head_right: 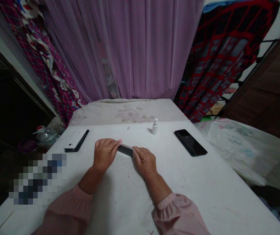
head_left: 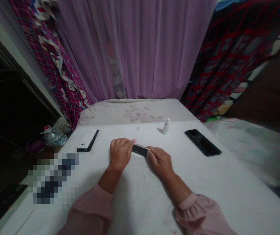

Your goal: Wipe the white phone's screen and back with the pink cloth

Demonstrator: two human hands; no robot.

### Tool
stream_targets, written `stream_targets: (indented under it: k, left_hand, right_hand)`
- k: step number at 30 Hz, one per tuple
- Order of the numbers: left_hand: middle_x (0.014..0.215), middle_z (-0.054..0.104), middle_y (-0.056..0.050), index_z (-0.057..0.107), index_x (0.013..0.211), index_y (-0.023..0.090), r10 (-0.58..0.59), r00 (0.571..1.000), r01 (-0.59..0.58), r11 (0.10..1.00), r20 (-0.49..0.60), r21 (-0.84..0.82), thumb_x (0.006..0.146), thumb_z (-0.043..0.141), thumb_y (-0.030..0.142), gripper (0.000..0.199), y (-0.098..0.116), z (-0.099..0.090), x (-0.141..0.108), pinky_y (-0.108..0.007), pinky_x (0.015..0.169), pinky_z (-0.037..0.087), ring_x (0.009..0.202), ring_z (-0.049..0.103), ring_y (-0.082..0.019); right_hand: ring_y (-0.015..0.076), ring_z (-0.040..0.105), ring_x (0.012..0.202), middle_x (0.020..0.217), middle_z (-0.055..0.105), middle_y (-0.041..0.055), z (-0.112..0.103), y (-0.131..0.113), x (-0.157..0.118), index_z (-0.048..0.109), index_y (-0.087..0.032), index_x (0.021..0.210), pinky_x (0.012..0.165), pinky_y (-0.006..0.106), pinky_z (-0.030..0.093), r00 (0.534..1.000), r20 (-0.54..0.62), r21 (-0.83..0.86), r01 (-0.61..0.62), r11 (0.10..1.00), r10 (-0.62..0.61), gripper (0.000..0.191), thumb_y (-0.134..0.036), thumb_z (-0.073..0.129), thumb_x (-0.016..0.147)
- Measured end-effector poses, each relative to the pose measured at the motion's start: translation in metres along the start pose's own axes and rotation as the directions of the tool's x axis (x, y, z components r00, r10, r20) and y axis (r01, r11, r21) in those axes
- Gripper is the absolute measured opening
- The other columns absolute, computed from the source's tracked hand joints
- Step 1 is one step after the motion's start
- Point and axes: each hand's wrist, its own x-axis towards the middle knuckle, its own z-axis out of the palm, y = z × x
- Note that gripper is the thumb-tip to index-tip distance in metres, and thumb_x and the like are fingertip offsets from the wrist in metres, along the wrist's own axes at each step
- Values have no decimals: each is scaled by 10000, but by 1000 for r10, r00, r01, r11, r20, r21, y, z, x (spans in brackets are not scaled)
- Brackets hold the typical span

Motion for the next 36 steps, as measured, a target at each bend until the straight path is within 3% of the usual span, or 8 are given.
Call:
stream_targets:
  k: [14,26,36]
  left_hand:
    - [872,726,-26,737,945,290,-105,994,107,993,-32,53,944,553,329,188,-31,-3,-1,-378,796,350,834,607,-219]
    - [878,724,-28,747,947,280,-177,982,179,984,-68,18,945,548,331,205,-29,2,-4,-366,785,371,818,613,-215]
    - [828,705,-28,738,947,275,-122,990,124,992,-70,16,947,551,311,190,-12,5,-4,-356,797,363,807,595,-206]
  right_hand:
    - [178,709,842,944,763,56,1,2,-1,716,-235,1086,773,293,572,1000,18,31,-27,999,26,291,-295,460,962]
    - [178,708,826,924,759,56,1,-1,0,714,-233,1086,755,287,572,1000,9,48,-14,999,13,289,-286,461,959]
    - [174,707,806,916,758,56,0,0,2,710,-218,1075,728,269,560,1000,2,40,-11,999,11,287,-287,452,969]
